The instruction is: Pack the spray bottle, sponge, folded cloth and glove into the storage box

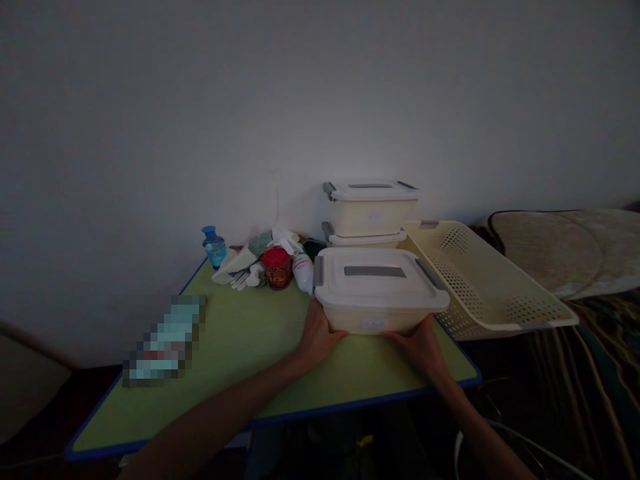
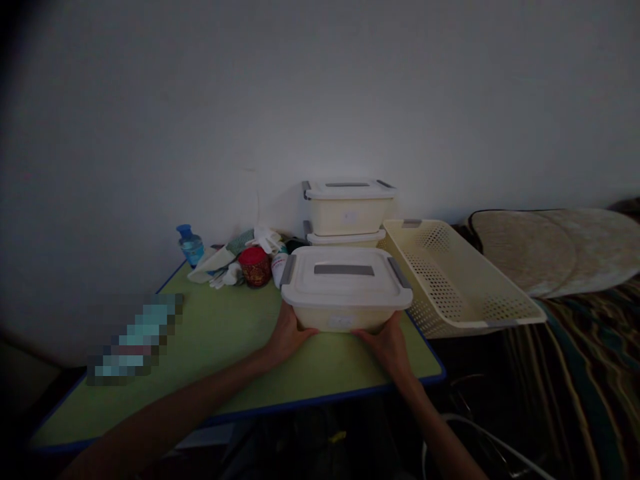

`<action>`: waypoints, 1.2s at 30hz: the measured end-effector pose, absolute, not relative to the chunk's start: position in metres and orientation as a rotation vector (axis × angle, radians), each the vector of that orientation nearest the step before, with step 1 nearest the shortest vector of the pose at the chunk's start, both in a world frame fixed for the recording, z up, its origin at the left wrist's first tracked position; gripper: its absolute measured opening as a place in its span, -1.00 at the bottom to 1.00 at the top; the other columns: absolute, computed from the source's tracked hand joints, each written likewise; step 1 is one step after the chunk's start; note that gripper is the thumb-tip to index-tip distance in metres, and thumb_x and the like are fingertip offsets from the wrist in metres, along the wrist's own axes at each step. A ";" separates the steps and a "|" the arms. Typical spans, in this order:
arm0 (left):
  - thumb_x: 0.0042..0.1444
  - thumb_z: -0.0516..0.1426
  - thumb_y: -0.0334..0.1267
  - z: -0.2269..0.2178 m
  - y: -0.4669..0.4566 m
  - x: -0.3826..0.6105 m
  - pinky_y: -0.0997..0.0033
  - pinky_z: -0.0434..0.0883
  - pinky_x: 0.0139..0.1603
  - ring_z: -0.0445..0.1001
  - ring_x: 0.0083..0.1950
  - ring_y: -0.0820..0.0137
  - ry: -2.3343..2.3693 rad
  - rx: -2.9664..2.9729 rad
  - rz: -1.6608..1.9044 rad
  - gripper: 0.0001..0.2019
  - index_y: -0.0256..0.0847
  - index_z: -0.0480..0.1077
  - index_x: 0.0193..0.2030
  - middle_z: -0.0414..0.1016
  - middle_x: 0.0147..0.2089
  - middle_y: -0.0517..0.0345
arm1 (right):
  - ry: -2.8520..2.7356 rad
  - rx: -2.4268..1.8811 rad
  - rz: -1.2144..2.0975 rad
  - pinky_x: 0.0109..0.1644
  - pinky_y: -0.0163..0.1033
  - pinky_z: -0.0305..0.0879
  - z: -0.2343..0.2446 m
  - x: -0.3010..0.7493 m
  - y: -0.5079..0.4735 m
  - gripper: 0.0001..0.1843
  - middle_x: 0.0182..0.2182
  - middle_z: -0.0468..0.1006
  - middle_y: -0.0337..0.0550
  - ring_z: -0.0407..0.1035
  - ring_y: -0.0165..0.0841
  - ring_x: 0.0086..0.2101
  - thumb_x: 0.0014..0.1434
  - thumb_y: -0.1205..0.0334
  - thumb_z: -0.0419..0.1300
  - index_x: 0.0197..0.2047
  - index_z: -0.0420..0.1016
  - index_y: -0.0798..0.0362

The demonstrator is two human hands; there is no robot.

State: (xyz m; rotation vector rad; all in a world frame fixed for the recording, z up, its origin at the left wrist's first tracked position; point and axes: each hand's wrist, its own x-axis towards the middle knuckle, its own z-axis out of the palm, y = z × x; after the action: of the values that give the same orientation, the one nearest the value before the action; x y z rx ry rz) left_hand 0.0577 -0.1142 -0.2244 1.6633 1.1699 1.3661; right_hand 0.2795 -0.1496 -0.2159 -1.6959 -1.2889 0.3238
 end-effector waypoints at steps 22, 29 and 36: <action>-0.39 0.29 -0.47 -0.215 -0.097 0.027 0.07 0.19 0.15 0.30 0.09 0.08 1.104 1.852 1.147 -0.37 -0.25 0.30 -0.05 0.37 0.01 -0.04 | -1.769 -1.488 0.471 0.24 0.16 -0.12 -0.219 0.326 -0.147 -0.24 0.14 0.20 0.13 0.03 -0.03 0.17 -0.12 0.09 0.20 0.15 0.06 0.10; -0.14 0.13 -0.37 -0.165 -0.066 -0.020 0.14 0.33 -0.01 0.44 -0.12 0.25 1.234 1.618 1.356 -0.69 -0.26 0.39 -0.17 0.48 -0.14 0.03 | -1.346 -1.339 0.614 0.14 0.10 0.14 -0.162 0.387 -0.124 -0.34 0.02 0.41 -0.05 0.29 -0.15 0.03 -0.08 -0.07 0.18 0.09 0.16 -0.11; -0.09 0.16 -0.36 -0.117 -0.040 0.025 0.22 0.16 0.17 0.27 0.16 0.24 1.133 1.463 1.532 -0.62 -0.24 0.39 -0.05 0.35 0.11 -0.02 | -1.220 -1.300 0.709 0.10 -0.02 0.24 -0.110 0.338 -0.084 -0.49 0.08 0.36 -0.17 0.21 -0.14 0.09 -0.13 0.07 0.24 -0.05 0.39 -0.07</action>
State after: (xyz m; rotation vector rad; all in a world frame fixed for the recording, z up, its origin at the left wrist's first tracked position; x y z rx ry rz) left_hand 0.0249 -0.0396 -0.1173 1.4635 1.1331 1.5317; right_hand 0.3383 -0.0843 -0.1098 -1.2997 -1.2201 0.7093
